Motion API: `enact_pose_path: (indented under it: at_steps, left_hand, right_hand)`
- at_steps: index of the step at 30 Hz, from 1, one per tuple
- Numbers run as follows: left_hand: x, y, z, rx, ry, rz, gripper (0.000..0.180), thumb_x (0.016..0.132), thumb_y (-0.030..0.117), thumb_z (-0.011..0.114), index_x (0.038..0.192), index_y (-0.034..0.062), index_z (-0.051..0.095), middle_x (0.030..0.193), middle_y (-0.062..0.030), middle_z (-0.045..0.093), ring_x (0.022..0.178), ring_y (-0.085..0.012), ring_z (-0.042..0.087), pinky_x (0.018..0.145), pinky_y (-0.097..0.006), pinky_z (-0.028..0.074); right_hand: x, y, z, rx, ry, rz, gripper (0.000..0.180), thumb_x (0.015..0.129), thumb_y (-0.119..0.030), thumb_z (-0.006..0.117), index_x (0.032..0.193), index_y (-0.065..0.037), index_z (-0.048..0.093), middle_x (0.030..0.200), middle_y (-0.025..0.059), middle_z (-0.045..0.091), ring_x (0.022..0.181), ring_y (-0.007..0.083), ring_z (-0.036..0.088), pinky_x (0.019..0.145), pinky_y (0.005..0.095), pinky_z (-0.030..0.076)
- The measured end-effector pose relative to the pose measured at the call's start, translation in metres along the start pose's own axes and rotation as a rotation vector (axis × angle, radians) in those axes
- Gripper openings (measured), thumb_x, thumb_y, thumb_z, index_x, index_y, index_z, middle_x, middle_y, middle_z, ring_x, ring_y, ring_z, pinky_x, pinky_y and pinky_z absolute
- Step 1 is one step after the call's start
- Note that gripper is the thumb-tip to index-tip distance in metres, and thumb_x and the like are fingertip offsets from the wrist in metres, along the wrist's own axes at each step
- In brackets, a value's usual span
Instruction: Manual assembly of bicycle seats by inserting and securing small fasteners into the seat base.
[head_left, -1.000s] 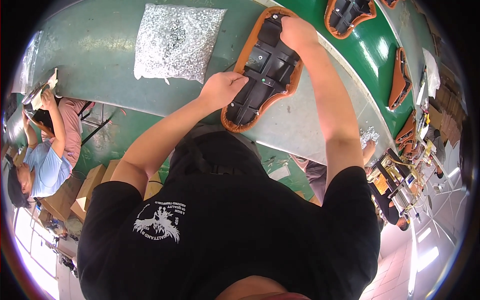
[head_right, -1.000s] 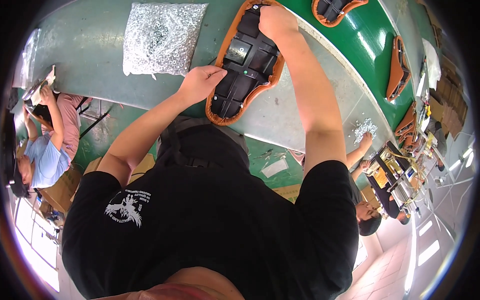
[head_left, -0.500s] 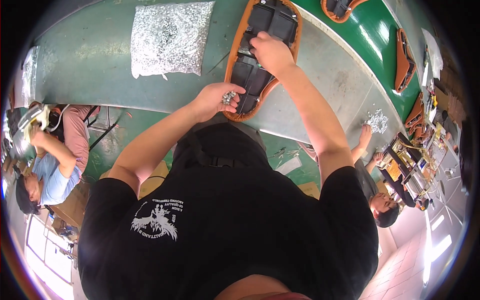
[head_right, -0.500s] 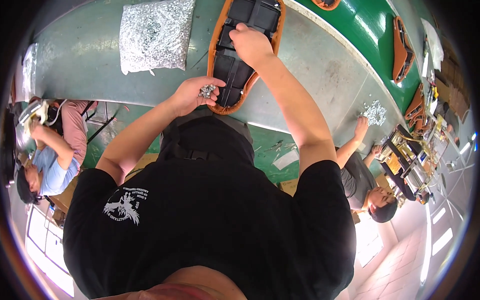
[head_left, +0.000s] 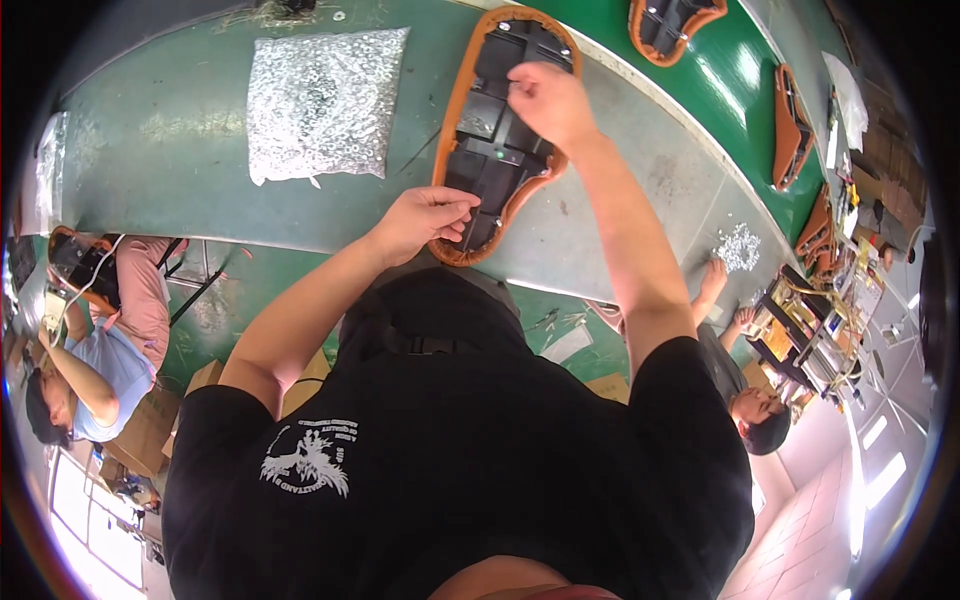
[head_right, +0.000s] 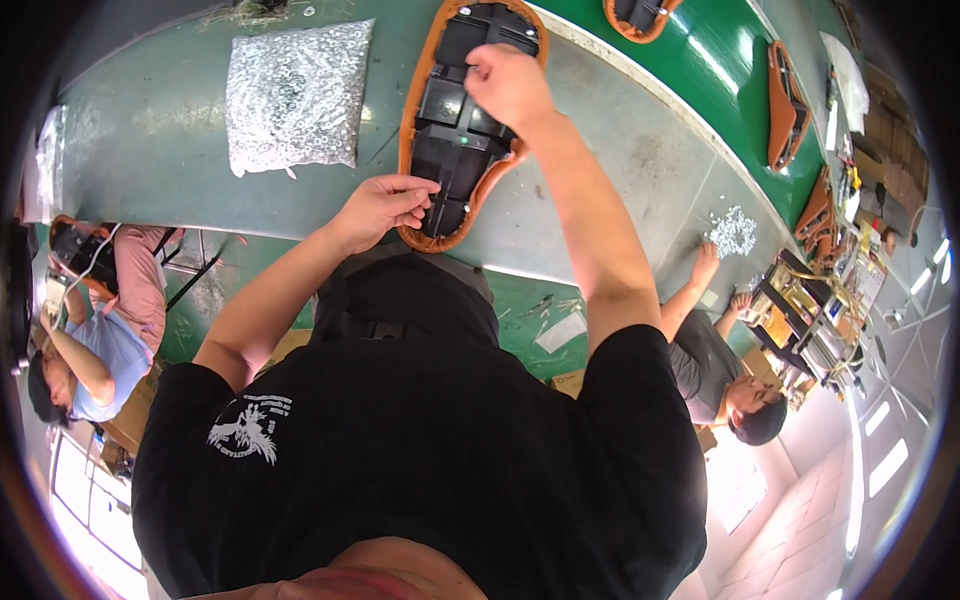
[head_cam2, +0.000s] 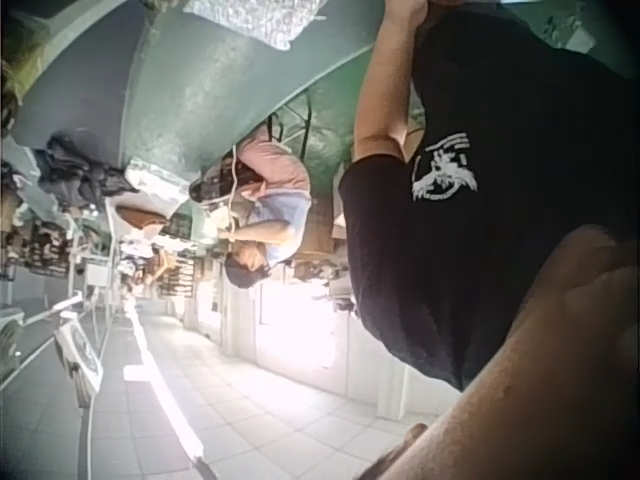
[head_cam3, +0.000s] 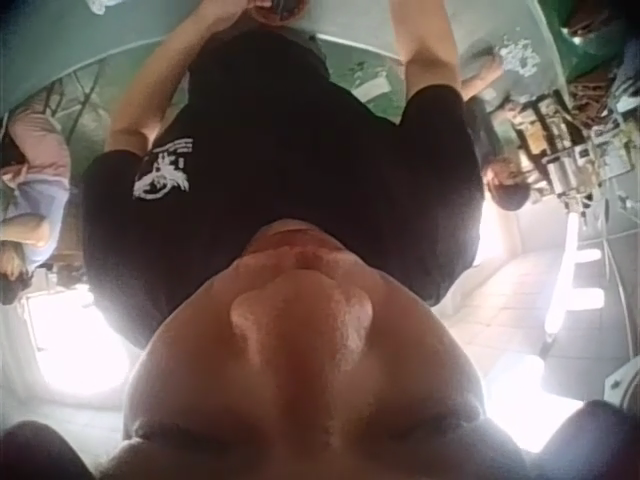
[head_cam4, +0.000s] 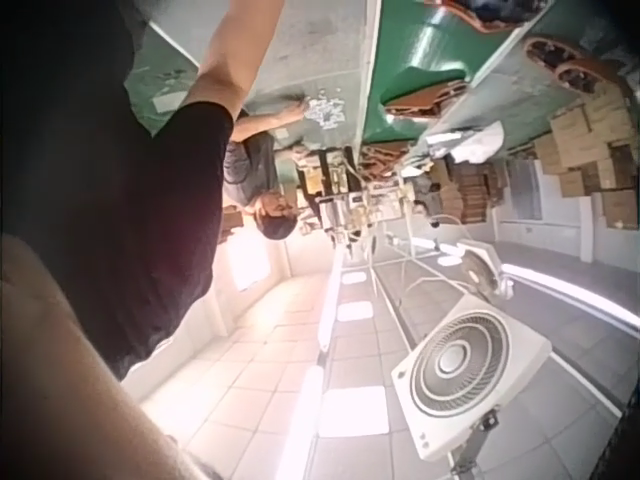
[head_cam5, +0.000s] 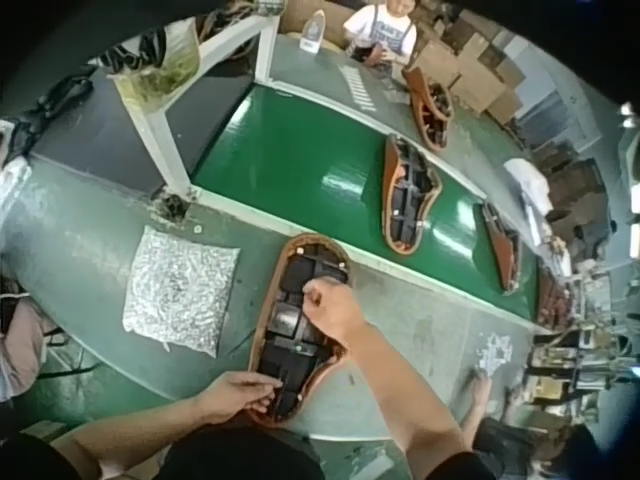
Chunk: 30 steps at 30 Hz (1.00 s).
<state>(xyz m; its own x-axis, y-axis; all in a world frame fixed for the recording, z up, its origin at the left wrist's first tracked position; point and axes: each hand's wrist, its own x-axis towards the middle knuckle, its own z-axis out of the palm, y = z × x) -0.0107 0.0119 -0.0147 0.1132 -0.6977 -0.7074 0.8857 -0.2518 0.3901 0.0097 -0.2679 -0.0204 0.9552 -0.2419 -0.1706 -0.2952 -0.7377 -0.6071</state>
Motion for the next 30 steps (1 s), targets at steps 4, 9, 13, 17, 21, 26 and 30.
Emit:
enact_pose_path:
  at_steps: [4,9,13,17,21,26,30]
  left_hand:
    - [0.006,-0.001,-0.009,0.038,0.021,0.007,0.023,0.099,0.017,0.066,0.114,0.0000,0.072,0.091,-0.0016,0.066,0.077,-0.0087,0.061,0.069,-0.024,0.055]
    - [0.002,0.005,-0.008,0.131,0.040,0.050,0.022,0.099,0.018,0.066,0.113,0.0030,0.074,0.093,-0.0041,0.069,0.079,-0.0108,0.063,0.068,-0.026,0.056]
    - [0.014,-0.016,-0.022,0.086,-0.091,0.085,0.023,0.098,0.016,0.064,0.116,0.0046,0.073,0.098,-0.0055,0.070,0.082,-0.0130,0.065,0.071,-0.028,0.058]
    - [0.002,-0.006,-0.013,0.072,0.052,0.009,0.023,0.096,0.014,0.064,0.115,0.0030,0.072,0.089,-0.0047,0.065,0.078,-0.0133,0.064,0.068,-0.028,0.057]
    - [-0.007,-0.006,-0.014,0.063,0.036,-0.001,0.024,0.095,0.011,0.062,0.115,-0.0005,0.071,0.092,-0.0068,0.065,0.078,-0.0144,0.063,0.070,-0.029,0.057]
    - [-0.006,-0.003,-0.012,0.127,0.018,0.060,0.023,0.097,0.013,0.064,0.114,-0.0005,0.071,0.092,-0.0059,0.065,0.077,-0.0138,0.062,0.069,-0.029,0.057]
    - [-0.005,-0.010,-0.012,0.136,0.031,0.072,0.023,0.097,0.016,0.066,0.112,0.0004,0.072,0.090,-0.0047,0.065,0.076,-0.0130,0.062,0.067,-0.028,0.058]
  right_hand:
    - [0.019,0.029,-0.015,-0.083,0.094,-0.006,0.015,0.087,-0.019,0.068,0.098,-0.009,0.072,0.095,0.0161,0.070,0.088,0.0366,0.068,0.080,0.0446,0.056]
    - [0.049,0.079,-0.033,-0.336,0.231,-0.159,0.018,0.093,-0.013,0.058,0.107,-0.008,0.070,0.099,0.0197,0.068,0.093,0.0408,0.065,0.083,0.0485,0.054]
    - [0.051,0.092,-0.035,-0.478,0.023,-0.092,0.026,0.092,-0.005,0.055,0.115,-0.006,0.067,0.099,0.0251,0.064,0.094,0.0446,0.064,0.083,0.0516,0.053]
    - [0.046,0.089,-0.039,-0.478,0.038,-0.242,0.027,0.088,0.006,0.055,0.111,-0.001,0.066,0.112,0.0197,0.063,0.108,0.0414,0.062,0.094,0.0471,0.052]
    - [0.054,0.055,-0.046,-0.419,-0.113,-0.147,0.017,0.095,-0.001,0.055,0.108,0.001,0.065,0.109,0.0203,0.063,0.103,0.0421,0.061,0.090,0.0485,0.051]
    - [0.062,0.060,-0.046,-0.560,-0.109,-0.078,0.019,0.100,-0.015,0.056,0.096,0.002,0.063,0.102,0.0222,0.064,0.097,0.0428,0.062,0.083,0.0502,0.052]
    - [0.064,0.047,-0.041,-0.718,-0.156,0.095,0.029,0.104,-0.025,0.051,0.094,-0.002,0.064,0.103,0.0226,0.066,0.099,0.0409,0.065,0.083,0.0513,0.054]
